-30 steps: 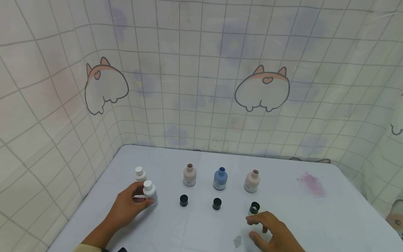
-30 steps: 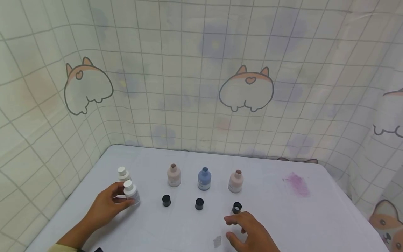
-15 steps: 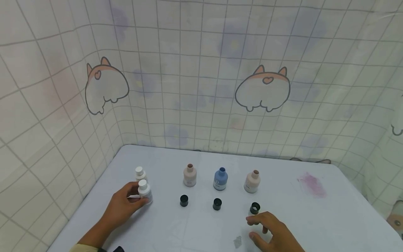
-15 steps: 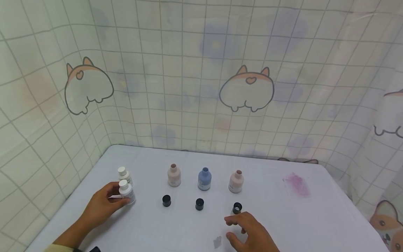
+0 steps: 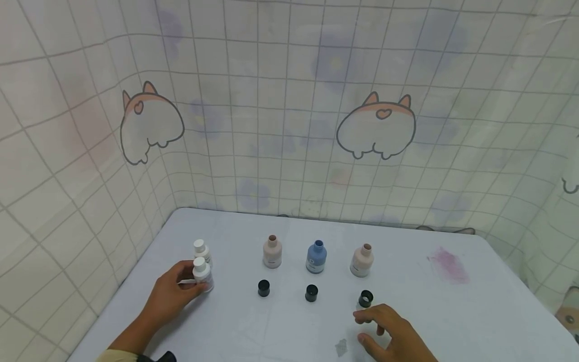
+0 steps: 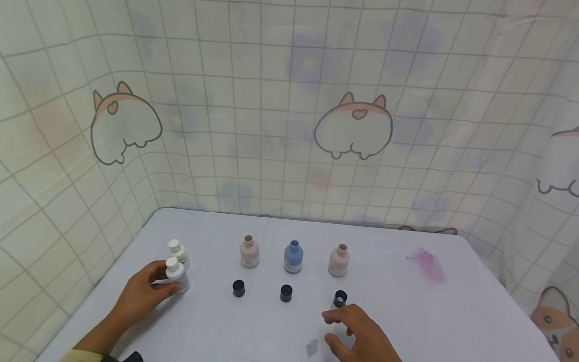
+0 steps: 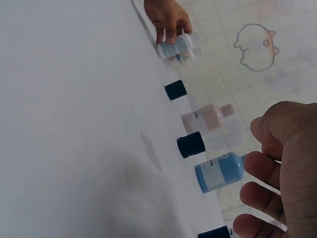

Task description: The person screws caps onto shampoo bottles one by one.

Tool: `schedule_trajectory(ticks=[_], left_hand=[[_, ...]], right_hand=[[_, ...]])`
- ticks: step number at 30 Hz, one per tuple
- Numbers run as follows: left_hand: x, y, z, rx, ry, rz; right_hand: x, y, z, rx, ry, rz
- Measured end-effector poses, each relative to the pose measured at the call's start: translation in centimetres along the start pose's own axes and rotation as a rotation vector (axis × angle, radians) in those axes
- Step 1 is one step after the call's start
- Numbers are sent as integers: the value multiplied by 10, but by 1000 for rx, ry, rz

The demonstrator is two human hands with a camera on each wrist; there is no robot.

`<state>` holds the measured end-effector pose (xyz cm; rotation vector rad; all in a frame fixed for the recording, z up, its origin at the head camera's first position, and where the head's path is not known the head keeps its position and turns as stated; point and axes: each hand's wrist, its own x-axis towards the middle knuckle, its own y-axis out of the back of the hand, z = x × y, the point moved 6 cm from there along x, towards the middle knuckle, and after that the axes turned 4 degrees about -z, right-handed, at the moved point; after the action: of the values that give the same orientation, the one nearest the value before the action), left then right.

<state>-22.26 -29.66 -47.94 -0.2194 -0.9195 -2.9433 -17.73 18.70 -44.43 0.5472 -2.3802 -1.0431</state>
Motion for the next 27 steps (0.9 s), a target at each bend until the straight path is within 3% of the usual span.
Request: schedule_trajectory(ticks=[27], left_hand=[[2,4,-7,-2,42,18]], right_hand=[[0,1,-2,-1,23,18]])
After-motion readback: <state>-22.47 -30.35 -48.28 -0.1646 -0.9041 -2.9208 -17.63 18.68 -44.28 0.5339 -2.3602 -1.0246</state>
